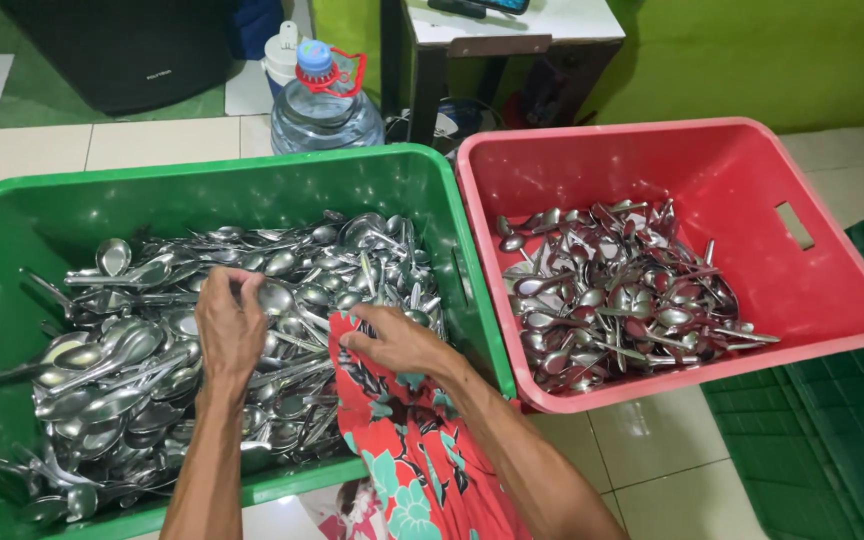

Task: Wipe individual metal spoons with a cloth and move them from one bin to another.

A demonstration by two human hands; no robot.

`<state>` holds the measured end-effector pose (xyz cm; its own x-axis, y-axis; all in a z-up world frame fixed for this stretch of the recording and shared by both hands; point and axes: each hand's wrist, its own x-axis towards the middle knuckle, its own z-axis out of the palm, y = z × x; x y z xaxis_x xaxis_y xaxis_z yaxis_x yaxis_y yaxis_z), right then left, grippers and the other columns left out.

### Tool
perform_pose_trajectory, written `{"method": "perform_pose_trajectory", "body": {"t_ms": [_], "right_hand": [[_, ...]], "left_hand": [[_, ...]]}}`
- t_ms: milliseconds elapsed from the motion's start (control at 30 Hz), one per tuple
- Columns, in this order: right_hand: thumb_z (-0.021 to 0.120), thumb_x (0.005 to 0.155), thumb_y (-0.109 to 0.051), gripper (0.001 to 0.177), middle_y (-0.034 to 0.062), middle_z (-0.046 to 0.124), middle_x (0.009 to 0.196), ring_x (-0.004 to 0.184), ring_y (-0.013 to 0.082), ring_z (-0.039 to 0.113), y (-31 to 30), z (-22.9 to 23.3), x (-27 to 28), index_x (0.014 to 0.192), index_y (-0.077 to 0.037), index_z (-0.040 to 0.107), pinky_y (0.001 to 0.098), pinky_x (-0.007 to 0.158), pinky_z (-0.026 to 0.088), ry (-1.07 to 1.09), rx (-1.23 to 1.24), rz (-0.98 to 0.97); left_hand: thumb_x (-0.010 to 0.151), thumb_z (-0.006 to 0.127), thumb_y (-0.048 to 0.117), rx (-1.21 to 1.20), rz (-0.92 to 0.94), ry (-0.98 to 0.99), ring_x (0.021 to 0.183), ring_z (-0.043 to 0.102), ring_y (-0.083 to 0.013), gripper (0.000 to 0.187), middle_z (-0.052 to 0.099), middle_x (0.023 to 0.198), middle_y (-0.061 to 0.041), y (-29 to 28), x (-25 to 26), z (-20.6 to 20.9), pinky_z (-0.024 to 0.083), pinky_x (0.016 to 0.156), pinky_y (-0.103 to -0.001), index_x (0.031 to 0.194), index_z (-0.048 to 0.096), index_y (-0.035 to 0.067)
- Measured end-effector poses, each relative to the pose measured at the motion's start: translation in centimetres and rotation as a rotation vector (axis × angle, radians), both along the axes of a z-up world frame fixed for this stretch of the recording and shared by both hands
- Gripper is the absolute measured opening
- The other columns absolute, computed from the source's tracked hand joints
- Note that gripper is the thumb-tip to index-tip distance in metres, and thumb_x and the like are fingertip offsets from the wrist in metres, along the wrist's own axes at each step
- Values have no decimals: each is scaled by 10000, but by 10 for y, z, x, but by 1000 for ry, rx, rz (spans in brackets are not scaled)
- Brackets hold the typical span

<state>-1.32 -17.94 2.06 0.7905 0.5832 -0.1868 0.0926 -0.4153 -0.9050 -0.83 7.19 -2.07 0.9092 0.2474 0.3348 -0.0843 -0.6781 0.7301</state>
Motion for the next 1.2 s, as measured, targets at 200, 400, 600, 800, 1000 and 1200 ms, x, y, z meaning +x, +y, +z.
{"method": "perform_pose_trajectory", "body": {"t_ms": [200, 400, 600, 800, 1000, 1200], "right_hand": [[507, 1023, -320, 423, 307, 687, 946, 1035, 483, 665, 7, -2, 0, 1296, 1, 545, 598, 835, 499, -238, -61, -291], [512, 1010, -336, 295, 270, 707, 912, 992, 461, 688, 15, -3, 5, 1186, -115, 595, 563, 811, 515, -221, -4, -473], [498, 1005, -312, 323, 346, 688, 931, 989, 526, 661, 5, -27, 23, 1129, -28, 589, 614, 831, 480, -269, 37, -774], [527, 990, -333, 333, 351, 684, 941, 990, 538, 651, 7, -22, 22, 1153, -51, 594, 623, 823, 467, -217, 15, -825], [559, 980, -337, 362, 358, 678, 972, 1011, 566, 624, 10, -8, 11, 1164, -32, 620, 632, 783, 443, -206, 79, -733], [560, 975, -351, 421, 317, 692, 985, 1050, 498, 650, 23, 10, -5, 1278, -60, 578, 597, 824, 497, -184, 52, -448]], "left_hand": [[1125, 448, 409, -169, 30, 307, 956, 680, -480, 466, 681, 965, -343, -54, -20, 44, 473, 901, -590, 1074, 585, -34], [1016, 453, 607, -558, -190, 564, 1318, 541, -435, 719, 643, 1309, -302, -102, 7, 29, 355, 1125, -561, 1250, 689, -31], [1005, 469, 558, -652, -225, 653, 1414, 440, -431, 651, 576, 1439, -243, -141, -11, 42, 323, 1171, -520, 1372, 641, 49], [949, 692, 418, -307, -242, 345, 670, 579, -241, 381, 647, 657, -122, -116, -16, 11, 458, 656, -394, 751, 671, 94], [1040, 494, 597, -522, -153, 417, 810, 552, -278, 571, 605, 757, -135, -107, -2, -10, 445, 793, -417, 915, 661, 66], [1043, 538, 343, -572, -61, 343, 865, 626, -242, 343, 714, 817, -85, -105, 4, 12, 474, 845, -435, 915, 747, 103]]}}
